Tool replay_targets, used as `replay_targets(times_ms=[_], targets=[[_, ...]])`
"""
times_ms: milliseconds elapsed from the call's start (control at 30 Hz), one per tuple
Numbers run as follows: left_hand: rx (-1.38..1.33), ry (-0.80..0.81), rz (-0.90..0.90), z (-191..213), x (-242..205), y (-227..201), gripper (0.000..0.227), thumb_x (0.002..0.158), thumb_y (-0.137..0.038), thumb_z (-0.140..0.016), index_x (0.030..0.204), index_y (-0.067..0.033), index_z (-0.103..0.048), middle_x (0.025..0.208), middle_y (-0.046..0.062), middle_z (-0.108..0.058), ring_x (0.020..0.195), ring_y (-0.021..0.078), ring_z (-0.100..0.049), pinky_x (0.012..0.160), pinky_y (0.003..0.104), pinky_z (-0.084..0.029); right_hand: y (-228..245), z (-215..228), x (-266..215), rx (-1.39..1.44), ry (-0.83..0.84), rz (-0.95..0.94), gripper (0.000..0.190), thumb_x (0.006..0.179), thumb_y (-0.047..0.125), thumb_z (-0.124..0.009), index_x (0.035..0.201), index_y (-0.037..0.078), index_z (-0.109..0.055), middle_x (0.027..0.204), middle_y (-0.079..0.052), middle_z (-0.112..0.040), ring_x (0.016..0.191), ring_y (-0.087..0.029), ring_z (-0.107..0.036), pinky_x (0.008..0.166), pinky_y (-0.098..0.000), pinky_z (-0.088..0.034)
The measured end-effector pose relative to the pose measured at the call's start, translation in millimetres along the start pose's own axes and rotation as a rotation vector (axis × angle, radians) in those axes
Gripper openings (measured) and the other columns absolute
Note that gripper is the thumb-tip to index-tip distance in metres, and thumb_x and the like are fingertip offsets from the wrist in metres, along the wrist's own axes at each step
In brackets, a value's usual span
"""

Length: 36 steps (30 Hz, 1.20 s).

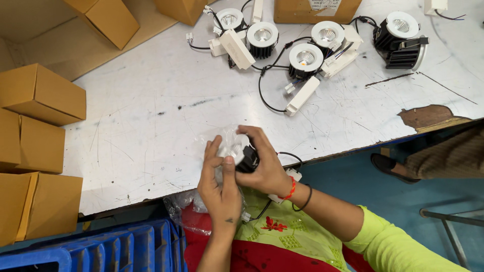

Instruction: The person packs LED downlight fixtures into small cardboard boxes. They open a box, place a plastic-wrapped light and a white power adapter inside, close the box, and set it aside. The process is repeated for several units.

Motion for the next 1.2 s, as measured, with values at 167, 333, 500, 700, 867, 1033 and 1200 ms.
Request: replay_targets(times_ms=[167,333,500,700,867,1033,1200], targets=[[0.016,-0.017,-0.009,-4.8,-0.1,-4.8,0.026,0.107,-0.025,-0.056,0.095,-0.0022,-0.062,0.148,0.02,-0.061,0.153,0.0384,-0.04,0.122,0.049,-0.034,-20.4,-2.2,-1.0,0.085,-0.074,-0.203,0.059,0.075,0.018,-0.09,0.12,0.002,-0.055,0.118,-0.012,-0.066,0.105,-0.022,-0.068,0.094,-0.0332,-0.059],[0.009,-0.07,0.017,-1.5,12.3,5.4,0.024,0.107,-0.023,-0.057,0.094,-0.0033,-0.057,0.144,0.019,-0.064,0.152,0.0379,-0.043,0.122,0.052,-0.033,-11.7,-10.9,-9.9,-0.184,0.091,0.257,0.055,0.075,0.01,-0.085,0.124,0.001,-0.062,0.132,-0.017,-0.066,0.12,-0.032,-0.068,0.104,-0.0368,-0.055],[0.322,0.029,-0.235,-5.5,6.0,3.9,0.018,0.103,-0.018,-0.061,0.093,-0.0033,-0.063,0.136,0.012,-0.07,0.147,0.0361,-0.049,0.127,0.054,-0.023,-33.4,-28.4,-0.5,-0.234,0.254,0.186,0.05,0.081,0.012,-0.079,0.127,0.001,-0.062,0.128,-0.017,-0.065,0.12,-0.034,-0.067,0.103,-0.0392,-0.057],[0.593,0.069,-0.404,-3.9,2.6,20.0,0.011,0.1,-0.013,-0.065,0.092,-0.0068,-0.067,0.136,0.01,-0.069,0.145,0.0363,-0.051,0.127,0.056,-0.022,-48.9,-31.2,-1.4,-0.155,0.398,0.263,0.075,0.081,0.013,-0.076,0.147,-0.008,-0.045,0.145,-0.032,-0.052,0.13,-0.046,-0.056,0.112,-0.0477,-0.047],[0.504,0.104,-0.533,-5.2,-14.4,21.9,0.007,0.1,-0.014,-0.071,0.095,-0.0097,-0.067,0.136,0.003,-0.07,0.145,0.0318,-0.052,0.129,0.054,-0.029,-70.5,-37.1,1.0,0.197,0.359,-0.164,0.074,0.086,0.016,-0.069,0.152,-0.004,-0.044,0.128,-0.014,-0.069,0.11,-0.028,-0.068,0.097,-0.0392,-0.056],[0.533,-0.273,-0.568,25.8,-13.8,25.8,0.03,0.087,-0.017,-0.074,0.102,0.0006,-0.055,0.128,0.03,-0.051,0.133,0.0463,-0.044,0.117,0.057,-0.039,-74.8,-18.3,7.0,1.185,0.14,-0.528,0.048,0.103,0.021,-0.064,0.142,-0.004,-0.053,0.128,-0.015,-0.067,0.113,-0.023,-0.068,0.099,-0.0393,-0.056],[0.233,-0.161,-0.39,12.8,-2.0,51.3,0.029,0.09,-0.005,-0.072,0.114,-0.0041,-0.056,0.118,0.016,-0.057,0.111,0.0322,-0.065,0.093,0.043,-0.06,-61.1,-21.0,8.4,1.273,0.178,-0.455,0.04,0.106,0.021,-0.061,0.137,-0.003,-0.056,0.127,-0.014,-0.067,0.115,-0.023,-0.066,0.104,-0.0391,-0.054]])
Point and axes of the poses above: each hand's wrist, its own x-axis towards the middle knuckle, its own z-axis out of the back of the hand, y = z × x, the point moved 5 cm from there along x, towards the middle knuckle
